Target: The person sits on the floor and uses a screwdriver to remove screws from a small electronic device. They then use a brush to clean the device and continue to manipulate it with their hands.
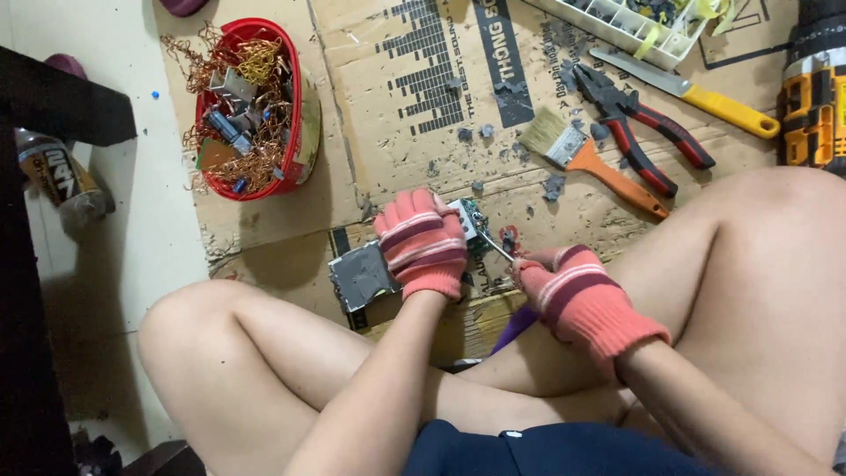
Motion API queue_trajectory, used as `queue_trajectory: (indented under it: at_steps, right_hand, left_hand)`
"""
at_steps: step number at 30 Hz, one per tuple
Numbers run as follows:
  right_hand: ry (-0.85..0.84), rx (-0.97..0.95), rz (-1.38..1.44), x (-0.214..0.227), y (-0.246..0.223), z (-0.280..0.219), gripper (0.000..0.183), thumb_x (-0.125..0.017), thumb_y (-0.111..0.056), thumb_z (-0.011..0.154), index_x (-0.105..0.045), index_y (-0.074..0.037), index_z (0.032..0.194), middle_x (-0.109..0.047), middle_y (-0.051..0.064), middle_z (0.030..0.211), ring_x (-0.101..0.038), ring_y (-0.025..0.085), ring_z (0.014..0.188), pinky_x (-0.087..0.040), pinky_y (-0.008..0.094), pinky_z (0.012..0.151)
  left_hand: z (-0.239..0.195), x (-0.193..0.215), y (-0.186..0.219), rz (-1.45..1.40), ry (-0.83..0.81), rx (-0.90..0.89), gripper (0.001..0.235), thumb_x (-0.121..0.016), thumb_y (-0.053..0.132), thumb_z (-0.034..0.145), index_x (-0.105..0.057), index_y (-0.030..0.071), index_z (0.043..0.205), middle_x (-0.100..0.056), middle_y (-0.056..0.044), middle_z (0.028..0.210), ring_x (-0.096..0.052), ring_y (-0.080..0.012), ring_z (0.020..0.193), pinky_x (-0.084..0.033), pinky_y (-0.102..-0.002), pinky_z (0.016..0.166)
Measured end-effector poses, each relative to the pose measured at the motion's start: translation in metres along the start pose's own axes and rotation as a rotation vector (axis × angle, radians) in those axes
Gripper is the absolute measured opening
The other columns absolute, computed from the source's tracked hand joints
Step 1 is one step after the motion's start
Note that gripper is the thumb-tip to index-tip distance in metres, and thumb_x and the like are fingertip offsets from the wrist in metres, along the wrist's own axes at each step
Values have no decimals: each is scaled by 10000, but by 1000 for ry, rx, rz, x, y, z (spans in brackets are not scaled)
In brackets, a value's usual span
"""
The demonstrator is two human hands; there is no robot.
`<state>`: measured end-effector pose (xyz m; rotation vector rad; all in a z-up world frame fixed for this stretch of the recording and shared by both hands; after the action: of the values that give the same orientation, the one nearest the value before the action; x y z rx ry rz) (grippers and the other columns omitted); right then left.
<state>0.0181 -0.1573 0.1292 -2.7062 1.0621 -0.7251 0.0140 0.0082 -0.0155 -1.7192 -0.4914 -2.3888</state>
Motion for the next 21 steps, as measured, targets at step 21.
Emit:
queue_trajectory:
  at_steps: [21]
  right_hand:
    - [11, 85, 40, -9, 19, 14, 449, -549, -321, 885, -770, -151, 1236, -761, 118, 1210, -662, 346, 1207, -500, 475, 1055]
  left_hand:
    - [0, 8, 1, -6, -78, 7, 218, -577, 354, 919, -620, 154, 843, -613, -95, 837, -648, -304, 850, -455, -473, 930]
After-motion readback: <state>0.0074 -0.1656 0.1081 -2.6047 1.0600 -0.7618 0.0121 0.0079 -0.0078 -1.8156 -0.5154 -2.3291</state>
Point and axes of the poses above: each hand's wrist, its own z-axis towards the middle knuckle, its own x-axis out of the back of the hand, y = z × x, the point moved 1 cm from there along z, towards the middle knuckle
